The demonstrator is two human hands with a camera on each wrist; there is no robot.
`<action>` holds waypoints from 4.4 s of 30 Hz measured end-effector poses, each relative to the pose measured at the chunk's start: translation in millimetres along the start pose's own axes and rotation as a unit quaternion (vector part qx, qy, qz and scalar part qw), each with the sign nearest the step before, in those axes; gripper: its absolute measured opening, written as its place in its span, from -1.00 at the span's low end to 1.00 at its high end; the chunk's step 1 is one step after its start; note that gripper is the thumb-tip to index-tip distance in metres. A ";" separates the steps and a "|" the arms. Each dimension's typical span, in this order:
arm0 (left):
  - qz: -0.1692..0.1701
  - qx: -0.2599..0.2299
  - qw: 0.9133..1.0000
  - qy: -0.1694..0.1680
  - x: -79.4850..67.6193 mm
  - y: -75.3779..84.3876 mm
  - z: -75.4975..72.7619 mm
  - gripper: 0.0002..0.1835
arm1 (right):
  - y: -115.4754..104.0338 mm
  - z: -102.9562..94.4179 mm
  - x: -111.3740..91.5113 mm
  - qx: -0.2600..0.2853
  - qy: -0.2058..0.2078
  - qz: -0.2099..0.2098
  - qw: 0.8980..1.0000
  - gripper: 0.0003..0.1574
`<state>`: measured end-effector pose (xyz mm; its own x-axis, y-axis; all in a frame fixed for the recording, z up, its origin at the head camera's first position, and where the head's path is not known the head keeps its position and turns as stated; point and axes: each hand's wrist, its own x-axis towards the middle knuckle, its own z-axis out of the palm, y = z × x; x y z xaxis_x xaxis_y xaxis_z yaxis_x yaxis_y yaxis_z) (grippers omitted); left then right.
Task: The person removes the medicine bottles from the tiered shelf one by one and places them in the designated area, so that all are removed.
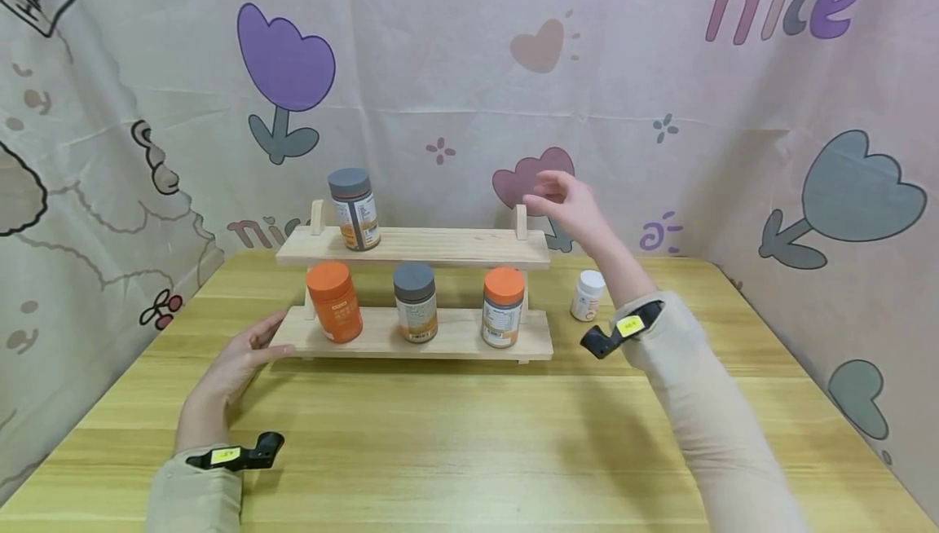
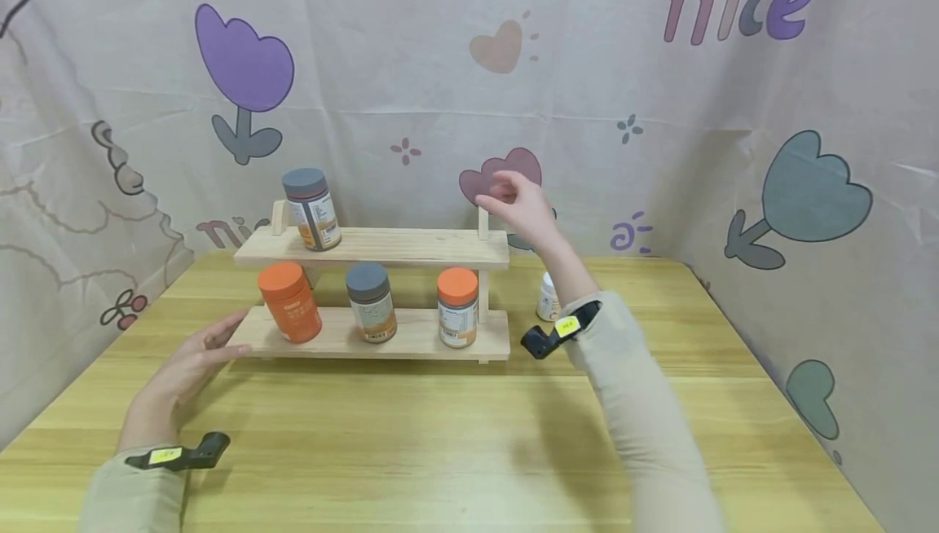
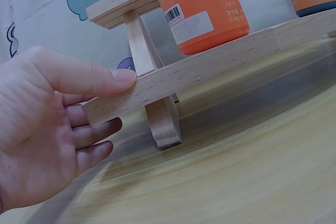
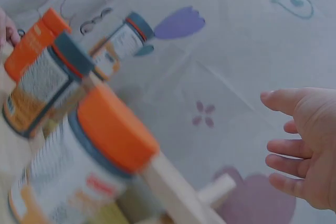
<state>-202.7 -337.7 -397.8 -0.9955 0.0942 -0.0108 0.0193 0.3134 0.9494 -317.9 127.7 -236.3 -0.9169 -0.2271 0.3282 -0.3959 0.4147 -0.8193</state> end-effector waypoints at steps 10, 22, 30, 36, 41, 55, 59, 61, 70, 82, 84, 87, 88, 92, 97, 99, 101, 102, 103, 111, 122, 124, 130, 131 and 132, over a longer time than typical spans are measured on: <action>-0.001 0.006 1.000 0.000 -0.2 1.5 0.5 -0.14 | -39.5 42.0 21.3 -0.014 -0.027 -0.032 0.999 -0.28; 0.004 0.022 1.000 0.002 0.4 0.4 -0.5 -0.14 | -75.0 93.6 38.5 -0.005 -0.071 -0.053 0.996 -0.23; 0.006 0.011 1.000 -0.003 -1.6 -3.6 1.9 -0.14 | -85.0 130.0 42.7 -0.018 -0.084 -0.024 0.996 -0.20; 0.003 0.013 1.000 0.000 -2.0 -4.8 2.9 -0.13 | -85.2 152.1 46.0 -0.010 -0.088 0.003 0.996 -0.13; -0.002 0.003 1.000 0.004 -0.4 -2.4 1.7 -0.12 | -87.8 168.0 45.4 0.005 -0.088 0.016 0.996 -0.10; 0.001 0.003 1.000 0.008 0.0 0.1 2.8 -0.11 | -86.1 202.1 46.4 -0.002 -0.066 0.042 0.997 -0.12; 0.000 0.009 1.000 0.010 -0.5 0.0 3.6 -0.11 | -83.9 205.1 46.8 0.008 -0.062 0.048 0.997 -0.12; -0.003 0.011 1.000 0.012 -0.7 -0.5 4.0 -0.11 | -82.7 206.1 46.8 0.015 -0.061 0.050 0.997 -0.13; -0.002 0.000 1.000 0.010 -0.8 -0.1 5.7 -0.13 | -79.5 212.4 48.7 0.033 -0.068 0.054 0.996 -0.19; -0.003 0.006 1.000 0.009 -0.5 -0.9 5.3 -0.12 | -80.0 221.4 47.2 0.019 -0.045 0.057 0.997 -0.25; -0.003 0.006 1.000 0.009 -0.5 -0.2 5.6 -0.12 | -79.4 221.2 47.0 0.018 -0.042 0.065 0.997 -0.24; -0.004 0.001 1.000 0.008 -0.8 0.1 5.3 -0.13 | -78.7 220.0 47.2 0.001 -0.040 0.058 0.998 -0.24; -0.005 0.001 1.000 0.008 -1.0 -0.1 4.8 -0.13 | -78.5 219.5 47.2 -0.008 -0.039 0.052 0.998 -0.23; -0.003 0.016 1.000 0.008 -2.3 -2.3 1.9 -0.14 | -78.0 217.9 46.7 -0.043 -0.034 0.022 0.998 -0.24; 0.001 0.031 0.999 0.010 -3.9 -4.9 0.0 -0.14 | -77.5 214.9 45.9 -0.056 -0.027 0.008 0.998 -0.28; 0.004 0.031 0.999 0.011 -3.7 -5.0 0.4 -0.14 | -78.6 212.2 46.1 -0.045 -0.024 0.008 0.999 -0.29; 0.006 0.031 0.999 0.011 -3.2 -5.0 0.8 -0.14 | -80.7 208.1 46.3 -0.032 -0.023 0.008 0.999 -0.29; 0.006 0.031 0.999 0.012 -2.9 -4.9 0.9 -0.14 | -82.0 205.6 46.5 -0.024 -0.024 0.009 0.999 -0.29; 0.006 0.031 0.999 0.012 -2.7 -4.7 1.1 -0.14 | -83.2 202.8 46.9 -0.018 -0.025 0.009 0.999 -0.29; 0.000 0.022 1.000 0.007 -1.3 -3.0 2.5 -0.12 | -89.8 174.2 52.3 -0.001 -0.016 0.007 1.000 -0.29; -0.005 0.019 1.000 0.006 -2.0 -2.0 1.8 -0.12 | -84.6 122.5 54.2 0.033 0.017 0.006 0.999 -0.24; -0.004 0.018 1.000 0.005 -2.1 -2.0 1.8 -0.12 | -81.4 112.5 53.1 0.043 0.021 0.008 0.999 -0.23; 0.000 0.024 1.000 0.004 -2.7 -2.3 1.1 -0.13 | -66.9 84.5 49.4 0.037 0.022 0.022 0.999 -0.20; -0.001 0.023 1.000 0.004 -2.7 -2.4 1.1 -0.13 | -64.1 80.1 48.1 0.037 0.022 0.023 0.999 -0.20; -0.002 0.025 1.000 0.004 -2.8 -2.3 1.3 -0.13 | -60.9 75.7 46.7 0.035 0.023 0.026 0.999 -0.20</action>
<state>-199.9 -337.5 -400.4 -0.9963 0.0852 -0.0109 0.0206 0.3599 0.9328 -332.8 25.1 -206.7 -0.9384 -0.1650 0.3037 -0.3441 0.3629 -0.8660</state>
